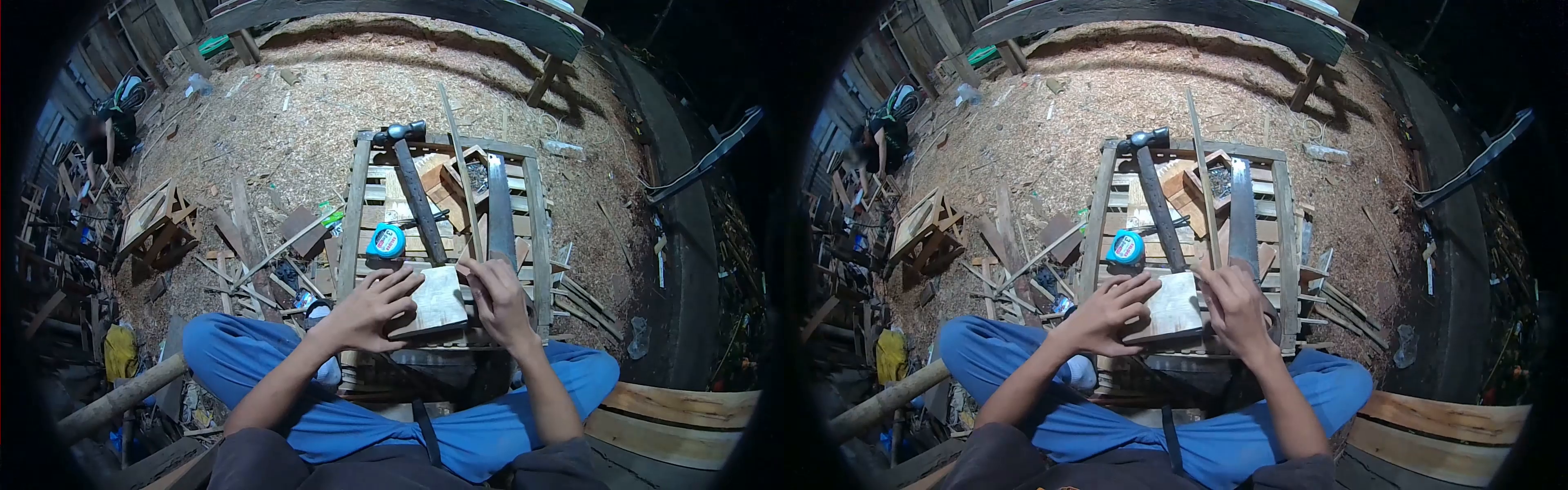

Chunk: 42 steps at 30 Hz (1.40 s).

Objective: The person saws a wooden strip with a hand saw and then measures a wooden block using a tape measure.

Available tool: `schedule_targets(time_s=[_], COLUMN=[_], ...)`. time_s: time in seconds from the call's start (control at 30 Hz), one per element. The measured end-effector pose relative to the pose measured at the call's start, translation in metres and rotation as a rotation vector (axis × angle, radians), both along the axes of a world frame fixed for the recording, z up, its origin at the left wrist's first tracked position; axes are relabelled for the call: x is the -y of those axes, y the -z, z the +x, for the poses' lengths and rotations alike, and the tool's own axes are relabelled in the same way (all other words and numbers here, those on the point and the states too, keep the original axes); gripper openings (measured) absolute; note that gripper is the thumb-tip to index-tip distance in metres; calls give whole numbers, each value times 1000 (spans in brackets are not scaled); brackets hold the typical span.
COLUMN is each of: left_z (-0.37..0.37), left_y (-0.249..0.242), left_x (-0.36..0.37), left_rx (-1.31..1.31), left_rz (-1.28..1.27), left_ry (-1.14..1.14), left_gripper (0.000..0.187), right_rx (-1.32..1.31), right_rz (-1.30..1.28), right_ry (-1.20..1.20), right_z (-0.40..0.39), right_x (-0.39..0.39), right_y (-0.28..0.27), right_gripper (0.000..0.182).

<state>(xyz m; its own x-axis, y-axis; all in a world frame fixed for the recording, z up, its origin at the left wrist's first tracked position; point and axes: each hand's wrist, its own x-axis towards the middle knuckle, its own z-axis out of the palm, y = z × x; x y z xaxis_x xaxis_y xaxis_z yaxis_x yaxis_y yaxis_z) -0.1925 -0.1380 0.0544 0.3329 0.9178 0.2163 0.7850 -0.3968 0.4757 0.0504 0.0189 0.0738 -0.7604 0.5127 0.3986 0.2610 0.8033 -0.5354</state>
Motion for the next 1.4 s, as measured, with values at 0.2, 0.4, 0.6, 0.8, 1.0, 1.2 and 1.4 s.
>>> schedule_targets(time_s=[0.2,0.4,0.6,0.8,1.0,1.2,1.4], left_z=[9,10,11,-7,-13,-5,-8], left_y=[3,7,3,-4,-21,-11,-6], left_x=[-4,-10,-12,-14,-16,-27,-35], left_rx=[20,252,180,84,180,144,163], left_rz=[13,-15,173,63,28,131,162], left_ry=[-24,-71,-46,-71,-84,-234,-329], left_gripper=[77,101,115,123,95,55,41], right_rx=[-12,59,-114,-131,-135,-170,-304], right_rz=[-109,-74,-8,-9,18,-85,-276], right_ry=[150,138,194,236,235,221,232], right_z=[9,19,17,12,1,-14,-40], right_x=[0,5,7,6,1,7,14], right_y=[-4,-3,-1,1,12,4,9], right_gripper=[36,38,33,22,19,16,20])
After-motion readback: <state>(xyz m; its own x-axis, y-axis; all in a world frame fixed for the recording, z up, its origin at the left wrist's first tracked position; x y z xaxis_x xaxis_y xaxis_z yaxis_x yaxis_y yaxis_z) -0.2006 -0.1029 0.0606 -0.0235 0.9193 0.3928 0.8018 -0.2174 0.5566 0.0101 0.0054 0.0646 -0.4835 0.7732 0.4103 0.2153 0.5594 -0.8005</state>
